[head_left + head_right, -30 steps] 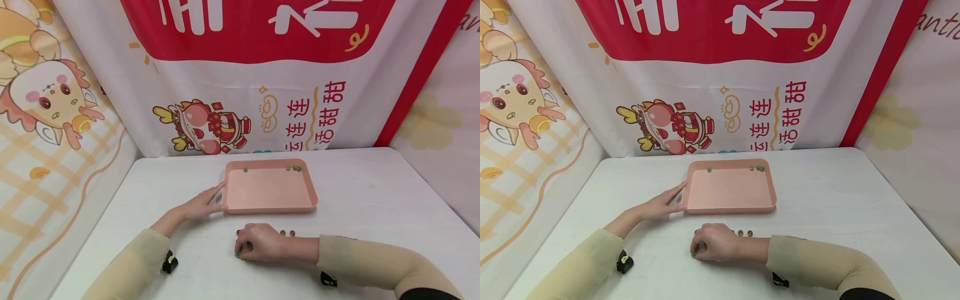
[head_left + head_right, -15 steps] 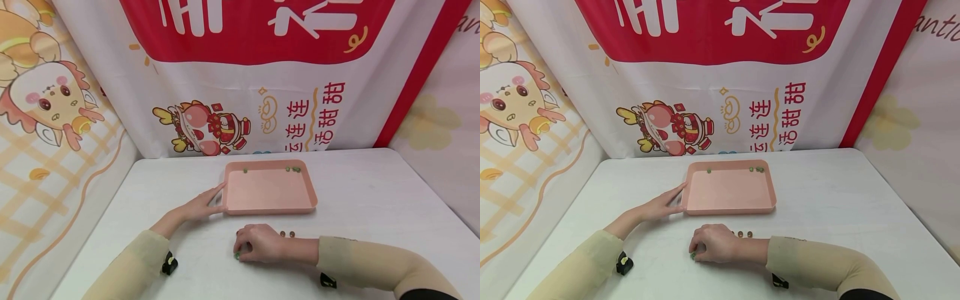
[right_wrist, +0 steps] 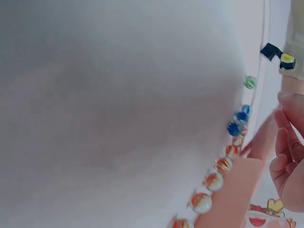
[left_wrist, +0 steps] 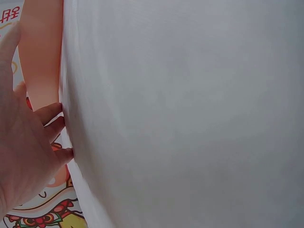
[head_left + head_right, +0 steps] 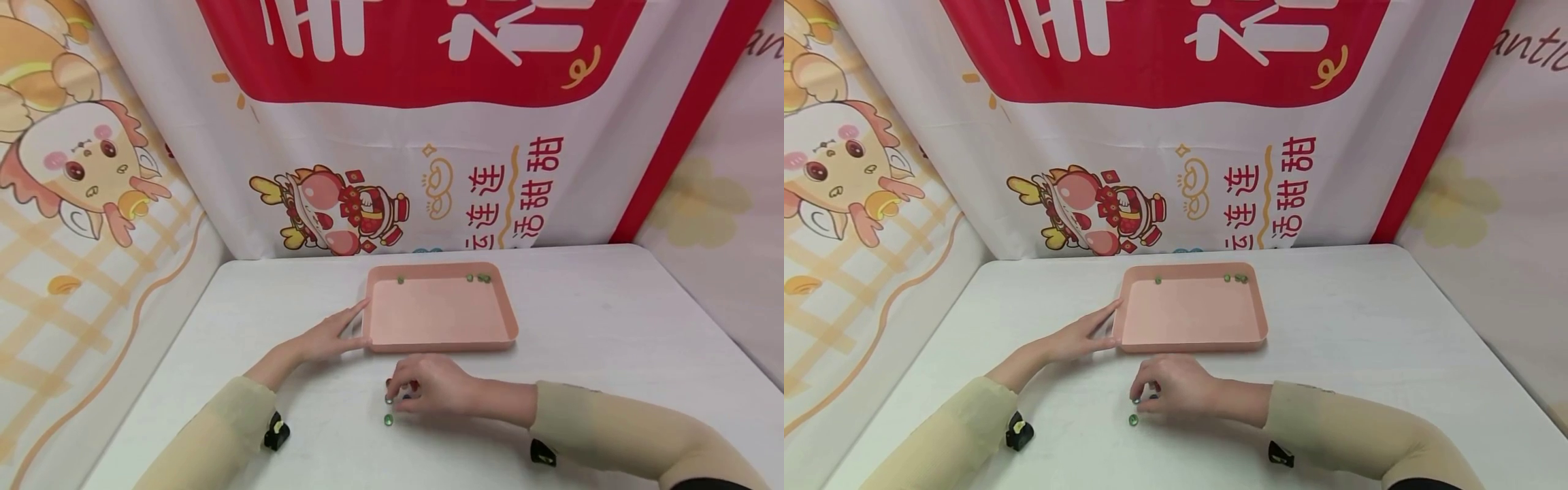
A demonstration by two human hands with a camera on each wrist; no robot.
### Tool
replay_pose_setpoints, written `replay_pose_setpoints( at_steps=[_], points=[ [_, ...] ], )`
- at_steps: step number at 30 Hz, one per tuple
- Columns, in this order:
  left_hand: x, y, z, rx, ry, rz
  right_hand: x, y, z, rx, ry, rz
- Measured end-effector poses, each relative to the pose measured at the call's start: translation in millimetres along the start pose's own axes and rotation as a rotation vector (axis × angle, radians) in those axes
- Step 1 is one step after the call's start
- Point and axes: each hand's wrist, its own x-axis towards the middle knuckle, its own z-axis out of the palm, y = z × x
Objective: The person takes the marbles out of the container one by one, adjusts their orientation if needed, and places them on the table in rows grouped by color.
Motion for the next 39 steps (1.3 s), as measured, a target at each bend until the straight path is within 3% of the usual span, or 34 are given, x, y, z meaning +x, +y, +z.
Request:
replay_pose_setpoints(
  at_steps=[10, 15, 23, 31, 39],
  points=[
    [-0.3, 1.0, 1.2, -0.011, 0.004, -0.024, -14.7, 3, -30, 0.029, 0.046, 0.106],
    [-1.4, 2.0, -0.1, -0.007, 0.002, -0.026, -23.5, 10, -49, 0.036, 0.121, 0.151],
    [-1.7, 1.6, -0.5, -0.005, -0.001, -0.032, -31.1, 35, -82, -0.021, 0.249, 0.146],
    [-0.9, 0.6, -0.8, -0.018, 0.0, -0.045, -39.5, 61, -107, -0.116, 0.326, 0.232],
    [-1.5, 2.0, -0.8, -0.028, -0.011, -0.05, -48.4, 90, -122, -0.177, 0.347, 0.321]
  ],
)
